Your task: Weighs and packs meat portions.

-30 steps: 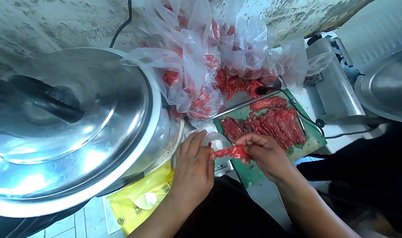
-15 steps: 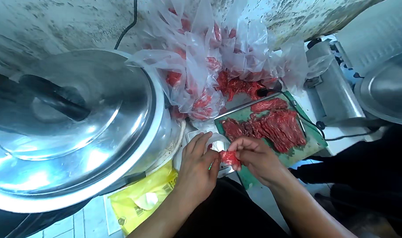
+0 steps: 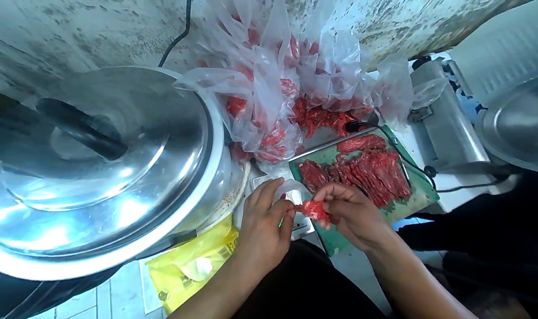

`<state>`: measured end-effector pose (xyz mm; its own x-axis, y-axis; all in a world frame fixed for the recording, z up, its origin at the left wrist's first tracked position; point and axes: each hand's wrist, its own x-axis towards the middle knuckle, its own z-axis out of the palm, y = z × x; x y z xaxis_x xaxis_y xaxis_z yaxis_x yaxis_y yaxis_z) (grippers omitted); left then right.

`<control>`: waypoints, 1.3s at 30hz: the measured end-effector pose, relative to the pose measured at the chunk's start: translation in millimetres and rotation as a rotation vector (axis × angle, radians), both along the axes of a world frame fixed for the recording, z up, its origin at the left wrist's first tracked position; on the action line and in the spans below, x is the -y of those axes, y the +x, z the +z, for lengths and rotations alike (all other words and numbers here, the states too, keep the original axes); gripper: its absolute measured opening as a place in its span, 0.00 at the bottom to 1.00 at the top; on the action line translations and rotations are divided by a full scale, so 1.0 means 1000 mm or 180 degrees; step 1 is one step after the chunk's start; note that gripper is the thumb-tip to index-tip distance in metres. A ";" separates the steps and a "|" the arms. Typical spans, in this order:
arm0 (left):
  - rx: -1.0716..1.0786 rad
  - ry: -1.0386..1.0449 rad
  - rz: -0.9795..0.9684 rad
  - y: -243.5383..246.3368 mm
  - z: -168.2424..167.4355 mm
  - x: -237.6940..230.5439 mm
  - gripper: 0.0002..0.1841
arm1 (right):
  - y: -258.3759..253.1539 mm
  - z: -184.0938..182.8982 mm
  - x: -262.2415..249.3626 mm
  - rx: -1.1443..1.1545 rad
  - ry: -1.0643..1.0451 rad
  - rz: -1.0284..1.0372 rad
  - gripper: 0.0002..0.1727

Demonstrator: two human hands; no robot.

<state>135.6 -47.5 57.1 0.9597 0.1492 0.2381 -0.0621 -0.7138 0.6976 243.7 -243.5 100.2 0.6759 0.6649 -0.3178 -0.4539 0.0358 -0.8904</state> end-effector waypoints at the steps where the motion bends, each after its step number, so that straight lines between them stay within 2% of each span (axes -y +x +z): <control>1: -0.0002 0.0072 -0.0006 0.000 0.000 0.000 0.13 | 0.001 0.000 0.001 -0.0016 -0.0041 -0.0044 0.12; 13: -0.0080 0.0704 0.0045 0.002 0.002 0.000 0.15 | 0.001 0.001 0.007 -0.0151 0.0072 -0.0130 0.11; 23: -0.0251 0.0914 0.0140 0.001 0.001 0.000 0.14 | 0.006 0.004 0.015 -0.0085 0.0411 -0.0261 0.07; 27: -0.0276 0.0861 0.0177 0.001 0.001 0.000 0.12 | 0.012 0.012 0.023 0.0053 0.0698 -0.0378 0.06; 33: 0.0019 0.0702 0.0151 0.001 0.001 0.000 0.16 | 0.015 0.017 0.029 0.0153 0.0694 -0.0450 0.06; 39: 0.0240 0.0495 0.0108 -0.003 0.003 -0.003 0.15 | 0.012 0.011 0.027 0.0061 0.0739 -0.0367 0.06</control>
